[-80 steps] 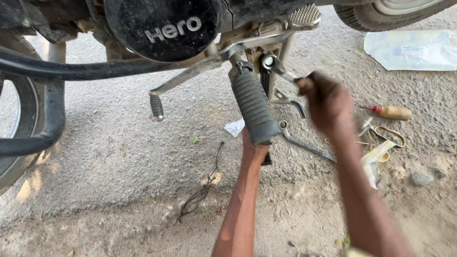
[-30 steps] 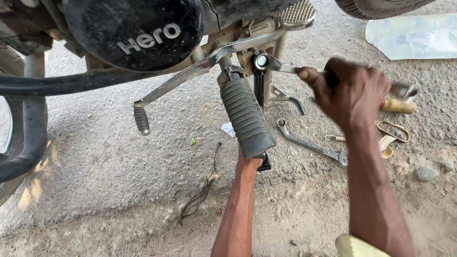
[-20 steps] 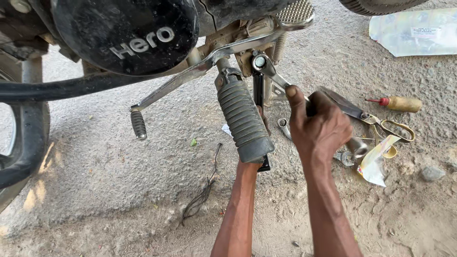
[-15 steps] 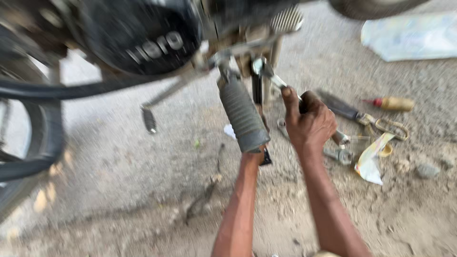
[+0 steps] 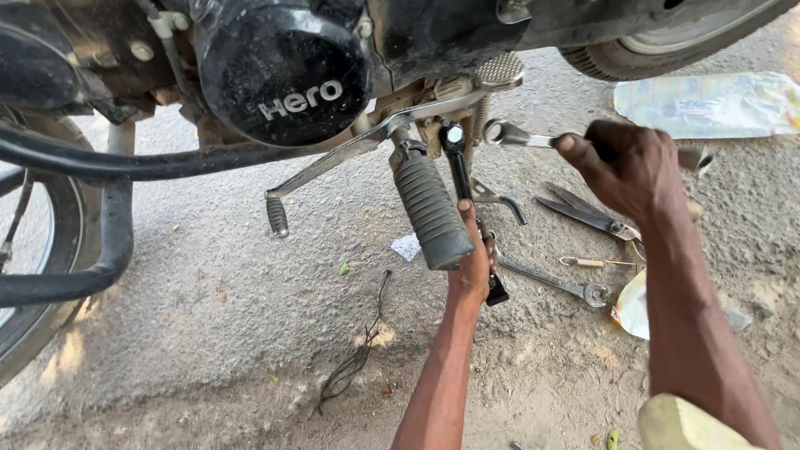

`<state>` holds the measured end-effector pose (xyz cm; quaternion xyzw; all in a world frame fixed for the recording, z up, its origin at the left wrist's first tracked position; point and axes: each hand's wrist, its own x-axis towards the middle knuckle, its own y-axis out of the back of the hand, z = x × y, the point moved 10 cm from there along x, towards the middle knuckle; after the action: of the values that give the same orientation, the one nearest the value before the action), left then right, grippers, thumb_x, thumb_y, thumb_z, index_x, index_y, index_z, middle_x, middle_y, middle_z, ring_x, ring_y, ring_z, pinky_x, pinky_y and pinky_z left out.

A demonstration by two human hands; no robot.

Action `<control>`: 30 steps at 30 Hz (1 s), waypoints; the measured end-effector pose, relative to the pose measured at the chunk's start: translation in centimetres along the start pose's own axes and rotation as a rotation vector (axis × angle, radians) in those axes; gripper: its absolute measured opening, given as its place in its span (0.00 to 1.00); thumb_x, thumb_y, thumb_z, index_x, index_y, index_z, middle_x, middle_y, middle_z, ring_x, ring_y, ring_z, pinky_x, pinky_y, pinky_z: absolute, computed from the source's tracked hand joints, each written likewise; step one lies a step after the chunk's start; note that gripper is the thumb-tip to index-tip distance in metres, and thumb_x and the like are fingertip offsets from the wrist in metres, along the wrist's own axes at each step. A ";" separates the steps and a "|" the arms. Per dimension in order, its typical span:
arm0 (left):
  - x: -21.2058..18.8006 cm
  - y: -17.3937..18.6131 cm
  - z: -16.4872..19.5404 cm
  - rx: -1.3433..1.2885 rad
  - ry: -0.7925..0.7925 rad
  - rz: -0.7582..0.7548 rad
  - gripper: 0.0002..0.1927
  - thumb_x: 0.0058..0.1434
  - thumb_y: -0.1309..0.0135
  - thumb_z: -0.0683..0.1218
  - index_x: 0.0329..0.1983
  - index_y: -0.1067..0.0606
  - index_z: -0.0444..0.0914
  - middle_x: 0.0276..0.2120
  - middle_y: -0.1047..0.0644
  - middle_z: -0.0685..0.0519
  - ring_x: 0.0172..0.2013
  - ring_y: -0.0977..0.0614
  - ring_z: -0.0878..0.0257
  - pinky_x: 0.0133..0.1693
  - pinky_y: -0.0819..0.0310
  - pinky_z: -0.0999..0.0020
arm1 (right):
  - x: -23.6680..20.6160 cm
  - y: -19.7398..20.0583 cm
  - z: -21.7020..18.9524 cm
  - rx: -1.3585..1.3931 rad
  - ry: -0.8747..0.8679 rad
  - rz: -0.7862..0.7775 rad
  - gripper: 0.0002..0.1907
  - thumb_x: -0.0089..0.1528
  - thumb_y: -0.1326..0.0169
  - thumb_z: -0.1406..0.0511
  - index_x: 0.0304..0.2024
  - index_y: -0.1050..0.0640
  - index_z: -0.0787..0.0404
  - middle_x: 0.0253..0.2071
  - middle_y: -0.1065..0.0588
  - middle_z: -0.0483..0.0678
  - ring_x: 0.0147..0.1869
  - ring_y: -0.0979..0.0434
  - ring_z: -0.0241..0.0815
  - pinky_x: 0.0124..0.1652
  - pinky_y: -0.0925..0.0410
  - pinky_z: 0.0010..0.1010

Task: The person is repairing a motorcycle's kickstand mechanism. They apply lubricant to the pivot point, then use a wrench to tighten a bolt on the kickstand assembly.

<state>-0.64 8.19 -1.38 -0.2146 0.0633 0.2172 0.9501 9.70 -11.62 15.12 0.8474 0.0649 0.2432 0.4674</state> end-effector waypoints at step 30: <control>1.5 5.1 -3.9 -0.076 0.192 -0.024 0.27 0.66 0.57 0.71 0.33 0.35 0.43 0.16 0.38 0.56 0.14 0.38 0.66 0.17 0.44 0.70 | 4.4 3.2 -5.1 -0.275 0.329 0.057 0.40 0.61 0.62 0.32 0.31 0.20 0.57 0.28 0.24 0.52 0.38 0.22 0.53 0.51 0.33 0.53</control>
<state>-1.66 11.27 -7.16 -0.2712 0.1433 0.1865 0.9333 10.78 -8.01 21.58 0.7261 0.0825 0.3981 0.5545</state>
